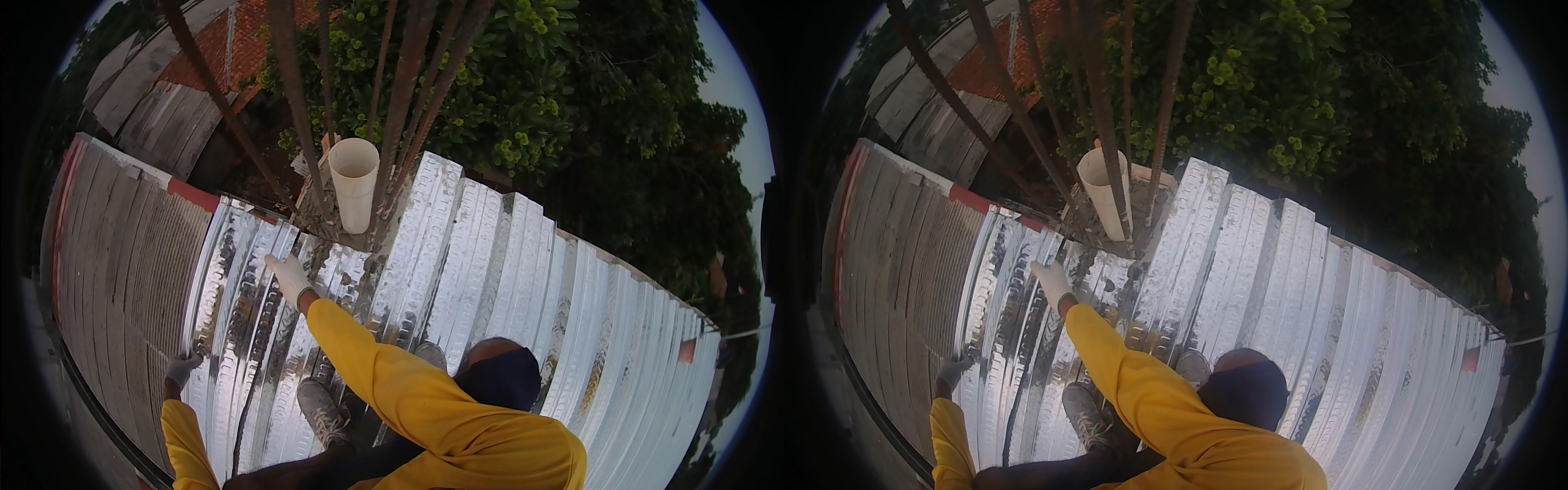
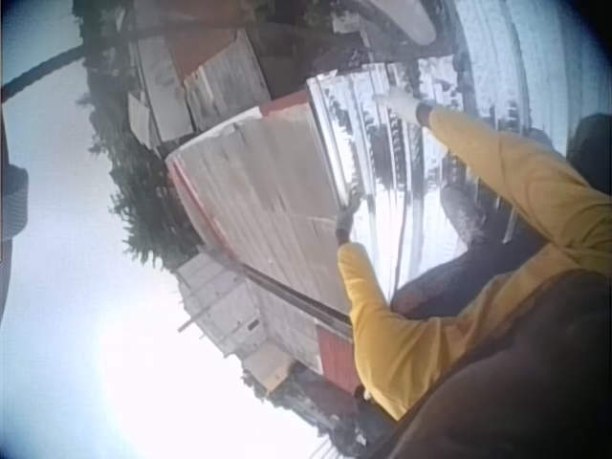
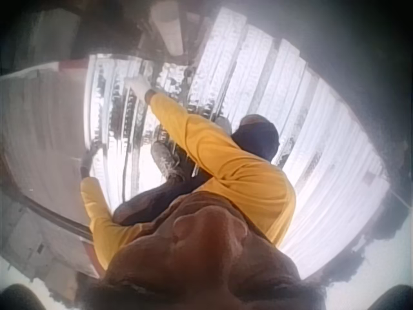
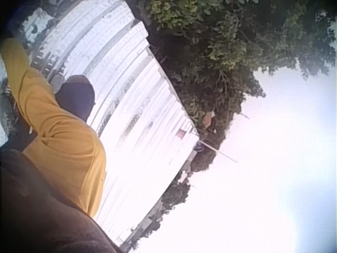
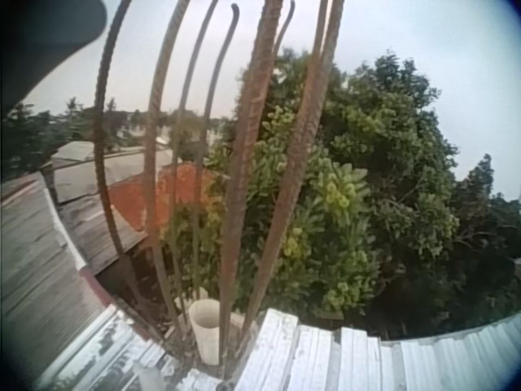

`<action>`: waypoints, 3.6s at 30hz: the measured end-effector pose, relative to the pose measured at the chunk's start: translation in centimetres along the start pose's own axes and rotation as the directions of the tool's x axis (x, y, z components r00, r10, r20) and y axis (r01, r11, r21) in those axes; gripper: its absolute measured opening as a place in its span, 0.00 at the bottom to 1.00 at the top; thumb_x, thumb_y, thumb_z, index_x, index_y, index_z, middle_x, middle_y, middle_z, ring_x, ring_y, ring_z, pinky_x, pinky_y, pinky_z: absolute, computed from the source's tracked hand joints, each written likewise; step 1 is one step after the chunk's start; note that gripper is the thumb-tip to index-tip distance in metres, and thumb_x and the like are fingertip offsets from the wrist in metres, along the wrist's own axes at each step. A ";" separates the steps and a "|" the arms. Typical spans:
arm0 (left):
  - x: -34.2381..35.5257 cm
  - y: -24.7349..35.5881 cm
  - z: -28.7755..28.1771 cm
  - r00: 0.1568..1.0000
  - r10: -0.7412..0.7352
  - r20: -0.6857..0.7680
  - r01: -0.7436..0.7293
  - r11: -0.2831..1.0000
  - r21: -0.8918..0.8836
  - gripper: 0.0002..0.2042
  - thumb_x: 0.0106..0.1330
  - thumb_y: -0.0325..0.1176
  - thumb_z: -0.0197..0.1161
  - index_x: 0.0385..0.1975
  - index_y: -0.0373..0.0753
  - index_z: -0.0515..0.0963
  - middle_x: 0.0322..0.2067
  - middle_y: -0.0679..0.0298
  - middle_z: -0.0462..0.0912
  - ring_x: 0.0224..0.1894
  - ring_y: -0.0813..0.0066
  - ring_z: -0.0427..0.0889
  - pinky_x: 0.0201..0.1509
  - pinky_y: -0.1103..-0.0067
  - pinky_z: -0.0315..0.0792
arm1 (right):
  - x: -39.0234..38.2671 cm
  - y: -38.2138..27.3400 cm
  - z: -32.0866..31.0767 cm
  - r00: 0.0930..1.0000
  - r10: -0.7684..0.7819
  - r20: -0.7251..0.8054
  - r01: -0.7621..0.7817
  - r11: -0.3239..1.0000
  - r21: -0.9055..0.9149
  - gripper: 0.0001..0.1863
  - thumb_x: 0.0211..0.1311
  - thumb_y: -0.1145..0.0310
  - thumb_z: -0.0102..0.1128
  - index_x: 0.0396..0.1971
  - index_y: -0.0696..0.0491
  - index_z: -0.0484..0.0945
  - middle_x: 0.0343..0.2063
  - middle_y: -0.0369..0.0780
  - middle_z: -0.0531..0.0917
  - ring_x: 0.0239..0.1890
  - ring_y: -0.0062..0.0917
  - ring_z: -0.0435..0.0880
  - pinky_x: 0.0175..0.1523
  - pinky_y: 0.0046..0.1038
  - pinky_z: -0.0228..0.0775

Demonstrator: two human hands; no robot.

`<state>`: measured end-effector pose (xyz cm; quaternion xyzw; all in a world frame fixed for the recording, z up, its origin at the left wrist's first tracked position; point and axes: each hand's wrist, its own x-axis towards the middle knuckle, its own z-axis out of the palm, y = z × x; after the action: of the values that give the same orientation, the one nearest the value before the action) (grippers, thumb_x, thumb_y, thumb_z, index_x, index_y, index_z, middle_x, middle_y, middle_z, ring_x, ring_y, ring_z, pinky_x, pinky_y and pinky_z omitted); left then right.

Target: The person positions and secures corrugated metal roof panels on a sloped roof. They align the panels, hold them in place, and use a long metal rod to assist with placement while another worker is visible nearby.

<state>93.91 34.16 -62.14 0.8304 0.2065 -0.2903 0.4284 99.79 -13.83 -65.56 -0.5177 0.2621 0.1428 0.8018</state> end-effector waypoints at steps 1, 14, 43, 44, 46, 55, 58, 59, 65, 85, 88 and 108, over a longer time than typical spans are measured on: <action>0.0 0.0 0.1 1.000 -0.008 0.001 0.008 1.000 -0.003 0.07 0.67 0.33 0.77 0.33 0.36 0.88 0.28 0.75 0.81 0.30 0.84 0.75 0.36 0.79 0.68 | 0.0 0.0 0.0 1.000 0.005 -0.005 -0.005 1.000 -0.002 0.56 0.73 0.42 0.66 0.81 0.70 0.51 0.74 0.61 0.68 0.68 0.46 0.78 0.62 0.49 0.78; 0.8 -0.7 0.0 0.999 0.025 0.047 -0.023 0.999 -0.043 0.10 0.66 0.35 0.78 0.37 0.34 0.89 0.30 0.74 0.83 0.32 0.83 0.78 0.40 0.80 0.70 | 1.0 0.9 0.6 0.992 -0.015 -0.123 0.018 1.000 0.023 0.50 0.70 0.45 0.69 0.74 0.73 0.63 0.65 0.58 0.79 0.62 0.41 0.82 0.62 0.43 0.74; 0.9 -1.9 -0.9 1.000 0.018 0.022 -0.018 1.000 -0.001 0.10 0.66 0.35 0.78 0.35 0.35 0.88 0.30 0.72 0.83 0.30 0.81 0.78 0.36 0.77 0.70 | 0.8 1.3 0.5 0.999 -0.030 -0.014 0.030 0.999 -0.013 0.52 0.73 0.41 0.66 0.76 0.71 0.58 0.65 0.55 0.75 0.59 0.42 0.81 0.58 0.49 0.79; 0.8 -2.1 -1.0 1.000 0.020 0.021 -0.020 1.000 -0.004 0.10 0.67 0.35 0.78 0.36 0.35 0.88 0.30 0.72 0.83 0.31 0.81 0.78 0.36 0.77 0.70 | 0.8 1.5 0.5 1.000 -0.028 -0.006 0.028 1.000 -0.011 0.52 0.73 0.41 0.66 0.76 0.71 0.58 0.65 0.56 0.75 0.59 0.43 0.81 0.58 0.50 0.79; 1.0 -1.7 -0.9 1.000 0.003 0.023 -0.004 1.000 0.016 0.10 0.67 0.35 0.78 0.36 0.35 0.88 0.30 0.72 0.83 0.31 0.81 0.78 0.36 0.76 0.70 | 1.5 1.8 0.6 0.999 -0.036 -0.034 0.036 0.999 -0.015 0.53 0.73 0.41 0.66 0.76 0.70 0.58 0.65 0.56 0.75 0.59 0.43 0.81 0.59 0.50 0.79; 1.0 -1.9 -0.8 0.999 0.017 0.027 -0.017 1.000 -0.012 0.08 0.68 0.33 0.77 0.35 0.35 0.88 0.29 0.73 0.82 0.31 0.82 0.77 0.36 0.77 0.70 | 1.7 2.2 0.8 0.997 -0.049 -0.062 0.049 0.999 -0.001 0.52 0.72 0.42 0.67 0.75 0.71 0.60 0.63 0.55 0.77 0.58 0.41 0.81 0.57 0.49 0.79; 1.2 -1.7 -0.6 1.000 0.008 0.027 -0.008 1.000 -0.011 0.08 0.67 0.33 0.76 0.34 0.36 0.88 0.29 0.73 0.82 0.30 0.82 0.77 0.35 0.77 0.69 | 1.9 2.2 0.4 0.997 -0.057 -0.055 0.056 0.998 -0.018 0.51 0.72 0.42 0.67 0.74 0.71 0.60 0.62 0.56 0.77 0.58 0.40 0.81 0.56 0.48 0.79; 1.2 -1.6 -0.5 1.000 0.004 0.027 -0.004 1.000 -0.013 0.08 0.67 0.33 0.76 0.34 0.36 0.88 0.29 0.73 0.82 0.30 0.82 0.77 0.35 0.77 0.69 | 1.9 2.2 0.4 0.997 -0.058 -0.058 0.057 0.998 -0.019 0.51 0.72 0.42 0.67 0.74 0.71 0.61 0.62 0.56 0.77 0.57 0.40 0.81 0.55 0.47 0.80; 1.5 -1.6 -0.6 0.998 0.039 0.041 -0.037 0.998 -0.050 0.07 0.67 0.33 0.77 0.32 0.37 0.87 0.29 0.74 0.82 0.30 0.83 0.77 0.35 0.78 0.69 | 2.1 2.0 0.2 0.997 -0.059 -0.049 0.058 0.998 -0.036 0.53 0.72 0.41 0.67 0.76 0.71 0.58 0.66 0.58 0.75 0.63 0.43 0.80 0.59 0.50 0.78; 1.3 -1.6 -0.6 0.999 0.007 0.038 -0.005 0.999 -0.033 0.05 0.66 0.31 0.77 0.32 0.40 0.86 0.29 0.74 0.82 0.31 0.83 0.77 0.37 0.78 0.70 | 0.7 0.7 0.2 1.000 -0.027 -0.006 0.027 0.999 0.017 0.55 0.72 0.43 0.67 0.79 0.72 0.53 0.73 0.62 0.68 0.73 0.48 0.73 0.66 0.53 0.75; 1.6 -1.7 -0.7 0.999 0.022 0.041 -0.020 0.999 -0.041 0.05 0.66 0.31 0.77 0.31 0.40 0.86 0.30 0.75 0.81 0.31 0.83 0.77 0.37 0.78 0.70 | 0.8 0.8 0.1 0.999 -0.035 -0.009 0.035 0.999 0.017 0.57 0.72 0.43 0.67 0.80 0.71 0.50 0.76 0.63 0.66 0.75 0.48 0.72 0.68 0.51 0.74; 1.4 -1.5 -0.8 0.999 0.009 0.041 -0.008 0.999 -0.032 0.06 0.67 0.33 0.77 0.33 0.38 0.87 0.29 0.73 0.82 0.31 0.82 0.77 0.38 0.78 0.70 | 1.6 1.6 0.3 1.000 -0.021 -0.016 0.021 1.000 -0.010 0.56 0.73 0.42 0.67 0.80 0.69 0.52 0.74 0.60 0.68 0.70 0.46 0.75 0.64 0.51 0.77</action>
<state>94.27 35.76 -63.63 0.8182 0.1988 -0.3022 0.4469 100.40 -12.93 -67.53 -0.5256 0.2622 0.1315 0.7986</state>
